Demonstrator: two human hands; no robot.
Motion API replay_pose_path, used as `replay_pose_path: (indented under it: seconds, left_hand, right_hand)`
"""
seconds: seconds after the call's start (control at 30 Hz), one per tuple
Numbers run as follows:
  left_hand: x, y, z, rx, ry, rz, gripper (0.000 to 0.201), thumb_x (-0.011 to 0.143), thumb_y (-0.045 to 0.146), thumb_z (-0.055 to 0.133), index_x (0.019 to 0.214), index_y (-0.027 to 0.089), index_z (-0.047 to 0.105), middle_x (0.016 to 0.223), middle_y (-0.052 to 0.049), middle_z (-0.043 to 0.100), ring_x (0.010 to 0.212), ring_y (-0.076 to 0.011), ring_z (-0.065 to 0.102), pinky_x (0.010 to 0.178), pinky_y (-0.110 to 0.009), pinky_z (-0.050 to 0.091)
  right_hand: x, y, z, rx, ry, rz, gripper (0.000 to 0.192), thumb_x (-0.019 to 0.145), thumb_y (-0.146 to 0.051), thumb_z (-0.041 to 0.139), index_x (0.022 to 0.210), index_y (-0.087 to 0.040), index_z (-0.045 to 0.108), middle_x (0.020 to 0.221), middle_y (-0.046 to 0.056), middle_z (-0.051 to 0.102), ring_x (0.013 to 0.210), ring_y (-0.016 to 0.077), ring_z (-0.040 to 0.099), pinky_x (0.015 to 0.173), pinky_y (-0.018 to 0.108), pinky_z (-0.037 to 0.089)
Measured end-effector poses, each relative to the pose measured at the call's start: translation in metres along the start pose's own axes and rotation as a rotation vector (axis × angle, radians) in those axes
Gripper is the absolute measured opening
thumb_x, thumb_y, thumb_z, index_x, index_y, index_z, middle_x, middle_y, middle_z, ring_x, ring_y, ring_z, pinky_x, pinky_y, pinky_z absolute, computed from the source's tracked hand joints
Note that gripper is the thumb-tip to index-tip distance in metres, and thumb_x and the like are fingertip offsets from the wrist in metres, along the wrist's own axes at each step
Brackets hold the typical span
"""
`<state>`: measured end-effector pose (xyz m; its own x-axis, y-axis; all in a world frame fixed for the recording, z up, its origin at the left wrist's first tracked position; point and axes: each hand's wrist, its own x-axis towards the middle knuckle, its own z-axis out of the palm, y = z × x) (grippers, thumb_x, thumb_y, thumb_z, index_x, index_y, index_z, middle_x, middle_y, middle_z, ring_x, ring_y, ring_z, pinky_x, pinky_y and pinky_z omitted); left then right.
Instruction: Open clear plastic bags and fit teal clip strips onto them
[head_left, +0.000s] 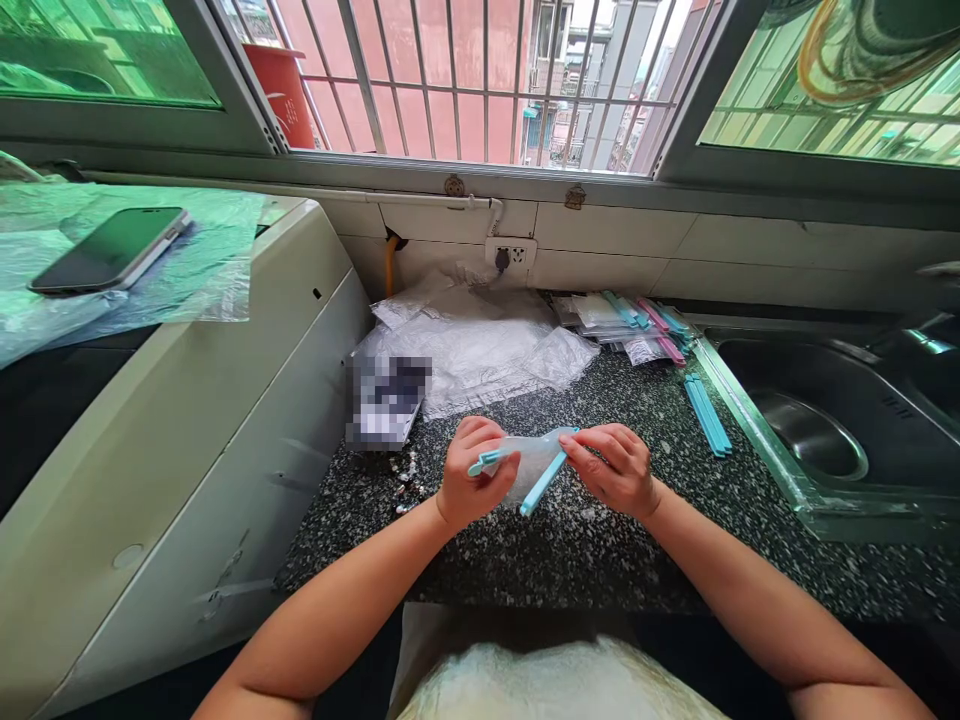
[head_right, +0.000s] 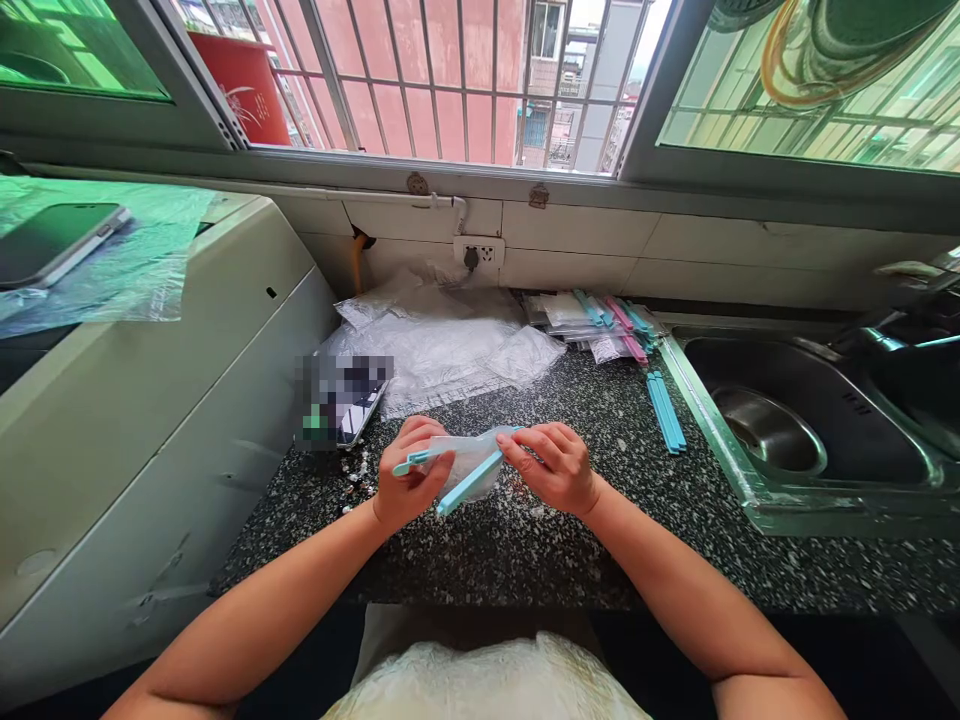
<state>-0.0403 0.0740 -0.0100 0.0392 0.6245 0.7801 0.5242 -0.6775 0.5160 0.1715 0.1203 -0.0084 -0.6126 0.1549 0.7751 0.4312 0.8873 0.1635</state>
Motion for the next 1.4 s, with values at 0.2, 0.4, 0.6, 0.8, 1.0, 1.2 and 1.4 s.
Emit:
replay_pose_path:
  seconds: [0.2,0.4,0.6,0.8,1.0,1.2,1.4]
  left_hand:
    - [0.0001,0.0003,0.0001,0.025,-0.012,0.096,0.012,0.079,0.018,0.052,0.067,0.018,0.057,0.063,-0.003,0.063,0.065,-0.0162,0.054,0.064,-0.034,0.044]
    - [-0.0014,-0.0005,0.0017,-0.001,-0.020,0.103,0.009,0.079,0.018,0.053,0.072,0.018,0.059,0.066,-0.003,0.065,0.065,-0.0161,0.054,0.065,-0.034,0.043]
    - [-0.0020,-0.0023,0.0019,-0.005,-0.062,0.108,0.007,0.078,0.018,0.053,0.076,0.017,0.059,0.068,-0.004,0.064,0.066,-0.0169,0.054,0.065,-0.034,0.041]
    - [-0.0011,-0.0023,0.0003,-0.017,-0.124,0.105,0.013,0.074,0.019,0.050,0.083,0.017,0.059,0.073,-0.006,0.065,0.068,-0.0187,0.055,0.066,-0.036,0.041]
    - [0.0006,-0.0012,0.0000,0.001,-0.159,0.089,0.012,0.073,0.017,0.049,0.083,0.018,0.057,0.071,-0.006,0.063,0.067,-0.0187,0.055,0.066,-0.036,0.041]
    - [0.0010,-0.0018,0.0002,0.014,-0.118,0.100,0.007,0.075,0.021,0.052,0.082,0.018,0.055,0.071,-0.005,0.063,0.067,-0.0184,0.055,0.066,-0.035,0.041]
    - [-0.0022,-0.0051,-0.0006,0.038,-0.074,0.081,0.013,0.079,0.031,0.052,0.083,0.019,0.056,0.069,-0.005,0.062,0.068,-0.0193,0.056,0.067,-0.036,0.041]
  right_hand:
    - [-0.0006,-0.0013,0.0026,-0.034,-0.018,0.006,0.034,0.084,-0.015,0.057,0.117,-0.021,0.058,0.085,0.005,0.066,0.077,0.0140,0.058,0.070,0.028,0.046]
    - [0.0004,-0.0024,0.0039,-0.054,-0.029,0.006,0.030,0.085,-0.016,0.056,0.114,-0.021,0.059,0.085,0.005,0.066,0.077,0.0142,0.058,0.071,0.028,0.044]
    - [0.0008,-0.0025,0.0054,-0.076,-0.041,0.021,0.031,0.086,-0.017,0.054,0.116,-0.021,0.057,0.083,0.004,0.066,0.076,0.0138,0.058,0.071,0.028,0.044]
    - [-0.0003,-0.0015,0.0068,-0.090,-0.051,0.028,0.033,0.084,-0.016,0.056,0.117,-0.019,0.057,0.084,0.005,0.066,0.077,0.0151,0.057,0.071,0.029,0.044]
    - [-0.0018,-0.0006,0.0082,-0.120,-0.066,0.042,0.034,0.085,-0.017,0.055,0.119,-0.021,0.056,0.085,0.004,0.066,0.077,0.0145,0.057,0.071,0.029,0.042]
    - [-0.0027,0.0007,0.0090,-0.170,-0.065,0.043,0.027,0.084,-0.016,0.056,0.111,-0.020,0.058,0.084,0.004,0.066,0.076,0.0141,0.057,0.071,0.028,0.041]
    - [-0.0035,0.0011,0.0097,-0.189,-0.061,0.047,0.030,0.082,-0.014,0.058,0.112,-0.019,0.058,0.083,0.004,0.065,0.075,0.0146,0.056,0.071,0.029,0.040]
